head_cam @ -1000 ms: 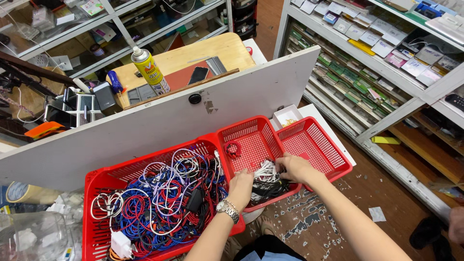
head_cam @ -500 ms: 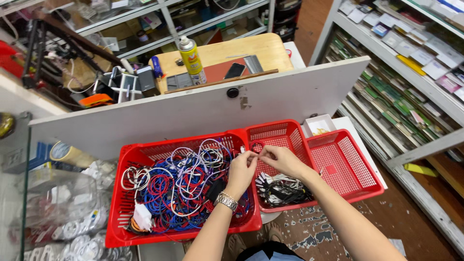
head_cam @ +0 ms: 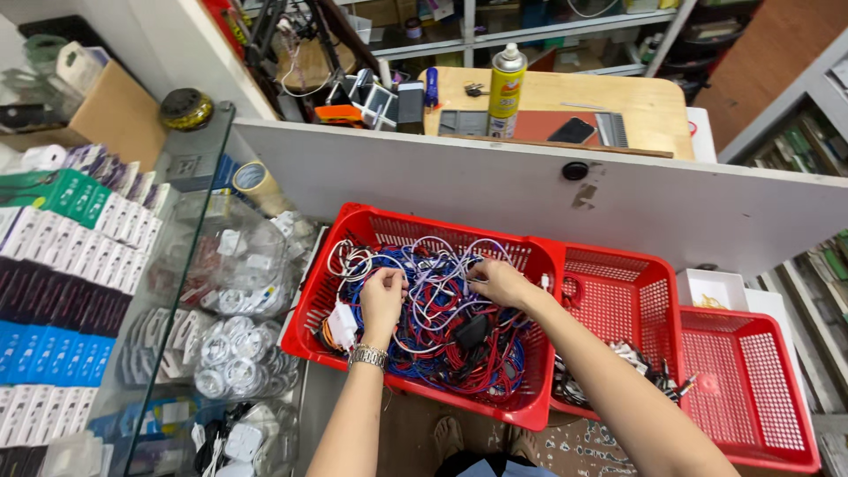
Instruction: The person sorts tangled cables from a red basket, separating them by type and color. They pick up individual cables, untangle them, and place them into a second red basket.
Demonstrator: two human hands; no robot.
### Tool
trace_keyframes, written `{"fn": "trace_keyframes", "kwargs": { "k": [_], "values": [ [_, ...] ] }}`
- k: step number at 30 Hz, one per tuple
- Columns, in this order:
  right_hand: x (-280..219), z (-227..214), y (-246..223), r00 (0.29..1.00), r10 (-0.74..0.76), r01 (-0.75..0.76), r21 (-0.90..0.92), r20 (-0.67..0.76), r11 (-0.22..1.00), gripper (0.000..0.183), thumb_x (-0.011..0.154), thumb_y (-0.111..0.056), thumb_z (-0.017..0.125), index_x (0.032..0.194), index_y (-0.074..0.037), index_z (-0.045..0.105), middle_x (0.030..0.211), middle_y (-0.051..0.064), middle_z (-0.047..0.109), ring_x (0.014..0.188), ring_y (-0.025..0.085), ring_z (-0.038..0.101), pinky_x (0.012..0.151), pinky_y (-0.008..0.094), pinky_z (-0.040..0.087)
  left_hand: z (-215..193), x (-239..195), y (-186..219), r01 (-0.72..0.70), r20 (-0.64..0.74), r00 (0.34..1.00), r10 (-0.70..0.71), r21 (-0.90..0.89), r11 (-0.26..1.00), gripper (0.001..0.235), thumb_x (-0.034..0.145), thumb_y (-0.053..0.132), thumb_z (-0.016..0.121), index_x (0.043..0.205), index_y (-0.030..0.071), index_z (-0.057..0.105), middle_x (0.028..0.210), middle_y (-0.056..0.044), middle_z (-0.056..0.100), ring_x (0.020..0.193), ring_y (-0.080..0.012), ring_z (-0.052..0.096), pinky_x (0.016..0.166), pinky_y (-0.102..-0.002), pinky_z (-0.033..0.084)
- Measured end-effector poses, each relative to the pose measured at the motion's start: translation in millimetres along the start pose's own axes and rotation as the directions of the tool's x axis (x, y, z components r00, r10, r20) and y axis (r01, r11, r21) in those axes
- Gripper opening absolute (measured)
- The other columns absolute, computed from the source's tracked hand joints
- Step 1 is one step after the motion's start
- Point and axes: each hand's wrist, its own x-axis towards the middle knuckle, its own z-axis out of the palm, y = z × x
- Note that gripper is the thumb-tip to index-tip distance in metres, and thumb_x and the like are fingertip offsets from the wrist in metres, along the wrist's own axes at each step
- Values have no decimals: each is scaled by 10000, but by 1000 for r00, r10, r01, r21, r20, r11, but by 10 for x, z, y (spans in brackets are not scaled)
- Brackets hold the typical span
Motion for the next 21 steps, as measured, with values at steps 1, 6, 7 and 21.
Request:
{"fn": "trace_keyframes", "kwargs": {
  "k": [1, 6, 7, 21],
  "values": [
    [68, 75, -3, 1000, -24, 24, -44, 1, 999, 285, 862, -213, 753, 1103, -59, 755, 1048, 143, 758, 956, 287, 726, 859, 402, 567, -84, -3, -40, 24, -19, 1000, -23, 8, 1000, 180, 976, 185, 642, 1007, 38, 741, 794, -49, 767, 640, -114, 696, 567, -264, 552],
    [271, 351, -118, 964, 36, 1, -137, 264, 991, 192, 885, -227, 706, 1013, -110, 790, 990, 100, 794, 912, 256, 761, 850, 387, 592, -426, -12, -156, 72, -54, 996, -71, 12, 997, 187, 986, 179, 628, 1022, 41, 747, 796, -41, 763, 645, -105, 704, 572, -262, 558],
    [278, 390, -154, 939, 37, 18, -156, 341, 988, 186, 878, -231, 708, 1001, -125, 799, 983, 91, 797, 905, 250, 767, 847, 383, 597, -480, -17, -169, 73, -62, 995, -73, 9, 997, 187, 985, 176, 626, 1024, 42, 750, 794, -41, 763, 647, -102, 706, 574, -261, 561],
    [256, -675, -1228, 993, -117, 115, -57, -27, 992, 208, 966, -247, 630, 983, -40, 639, 816, 133, 728, 730, 261, 702, 712, 415, 559, -535, 125, -390, 13, 21, 1000, -14, 80, 997, 193, 954, 198, 667, 1021, 54, 778, 806, -41, 765, 702, -145, 727, 617, -300, 570]
  ]
}}
